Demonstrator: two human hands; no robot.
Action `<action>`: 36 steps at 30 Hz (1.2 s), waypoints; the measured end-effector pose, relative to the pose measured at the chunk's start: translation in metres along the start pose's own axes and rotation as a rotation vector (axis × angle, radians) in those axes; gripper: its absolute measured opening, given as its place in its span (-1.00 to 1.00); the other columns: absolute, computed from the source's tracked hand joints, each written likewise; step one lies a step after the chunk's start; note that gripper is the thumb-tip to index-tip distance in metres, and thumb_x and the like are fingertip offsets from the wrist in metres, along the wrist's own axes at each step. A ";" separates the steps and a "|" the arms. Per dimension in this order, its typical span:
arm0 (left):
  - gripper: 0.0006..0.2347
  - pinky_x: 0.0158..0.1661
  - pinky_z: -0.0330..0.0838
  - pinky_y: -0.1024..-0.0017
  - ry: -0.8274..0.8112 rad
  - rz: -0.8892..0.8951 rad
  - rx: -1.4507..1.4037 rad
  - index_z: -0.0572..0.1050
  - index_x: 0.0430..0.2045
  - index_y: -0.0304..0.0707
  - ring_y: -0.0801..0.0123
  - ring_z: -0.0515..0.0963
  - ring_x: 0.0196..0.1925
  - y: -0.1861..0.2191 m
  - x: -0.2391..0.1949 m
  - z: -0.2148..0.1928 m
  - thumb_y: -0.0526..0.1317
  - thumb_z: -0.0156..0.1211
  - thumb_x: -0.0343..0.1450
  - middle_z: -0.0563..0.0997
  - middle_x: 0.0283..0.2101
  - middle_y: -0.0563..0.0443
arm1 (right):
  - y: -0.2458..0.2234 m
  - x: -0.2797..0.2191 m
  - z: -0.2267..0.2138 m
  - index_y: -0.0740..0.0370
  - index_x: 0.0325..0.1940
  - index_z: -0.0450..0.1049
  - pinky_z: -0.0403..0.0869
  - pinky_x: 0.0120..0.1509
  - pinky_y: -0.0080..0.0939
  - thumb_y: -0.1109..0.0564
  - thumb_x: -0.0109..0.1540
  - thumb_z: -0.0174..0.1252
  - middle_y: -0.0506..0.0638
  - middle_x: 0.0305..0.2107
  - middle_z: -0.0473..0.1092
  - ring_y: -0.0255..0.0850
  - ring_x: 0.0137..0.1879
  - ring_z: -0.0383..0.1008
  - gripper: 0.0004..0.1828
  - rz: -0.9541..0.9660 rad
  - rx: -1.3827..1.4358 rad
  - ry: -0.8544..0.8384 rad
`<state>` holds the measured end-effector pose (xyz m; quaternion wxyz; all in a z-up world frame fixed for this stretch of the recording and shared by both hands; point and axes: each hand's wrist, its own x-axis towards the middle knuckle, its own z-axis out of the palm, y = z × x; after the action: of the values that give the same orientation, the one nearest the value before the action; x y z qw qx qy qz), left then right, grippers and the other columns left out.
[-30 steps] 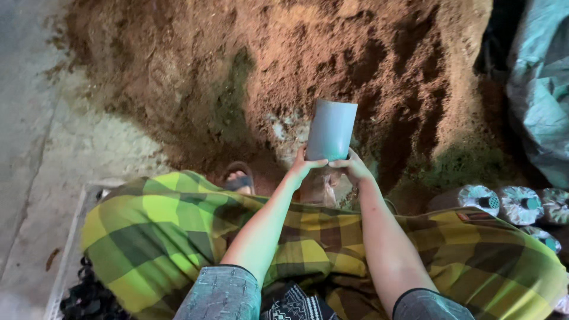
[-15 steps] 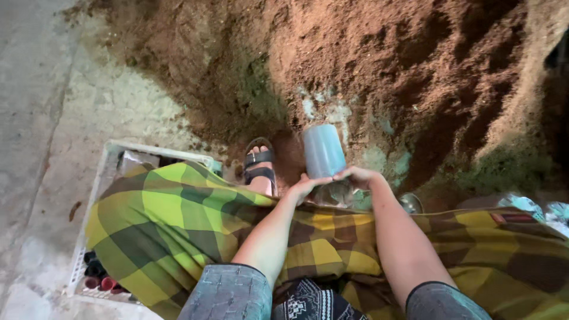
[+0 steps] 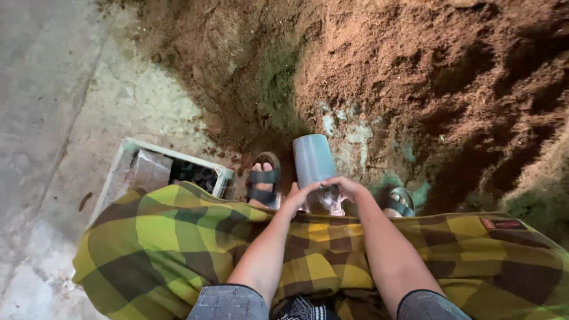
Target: The person sits on the floor and uses a cylindrical scoop to transfer brown substrate from a large pile into a clear plastic bag. They repeatedly scoop and pour the material, then pat it down inside the bag to compact it.
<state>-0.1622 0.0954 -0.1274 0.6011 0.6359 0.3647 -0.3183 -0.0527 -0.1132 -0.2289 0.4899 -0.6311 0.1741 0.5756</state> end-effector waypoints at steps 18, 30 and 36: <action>0.02 0.50 0.14 -0.06 0.140 0.135 -0.228 0.16 0.51 -0.49 -0.18 0.23 0.58 0.082 0.020 -0.036 0.19 0.61 0.27 0.27 0.52 -0.49 | -0.110 -0.054 0.066 0.34 0.32 0.52 0.47 0.28 0.27 -0.18 -0.07 0.63 0.38 0.14 0.48 0.23 0.37 0.43 -0.02 -0.408 0.106 0.269; 0.07 0.52 0.04 -0.11 0.129 0.185 -0.267 0.06 0.52 -0.61 -0.25 0.11 0.62 0.099 0.043 -0.032 0.13 0.64 0.27 0.16 0.54 -0.60 | -0.143 -0.097 0.066 0.41 0.41 0.42 0.38 0.46 0.27 -0.19 -0.06 0.57 0.42 0.27 0.43 0.27 0.52 0.31 0.08 -0.370 0.051 0.310; 0.06 0.51 0.08 -0.06 0.113 0.200 -0.282 0.11 0.53 -0.52 -0.22 0.14 0.61 0.093 0.043 -0.036 0.05 0.70 0.22 0.20 0.54 -0.54 | -0.142 -0.110 0.068 0.45 0.50 0.31 0.25 0.56 0.32 -0.12 -0.08 0.60 0.49 0.35 0.33 0.37 0.58 0.20 0.18 -0.397 0.095 0.300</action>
<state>-0.0614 0.1334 -0.1118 0.6915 0.5953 0.3738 -0.1663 -0.0092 -0.0304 -0.0609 0.5913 -0.7074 0.1445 0.3593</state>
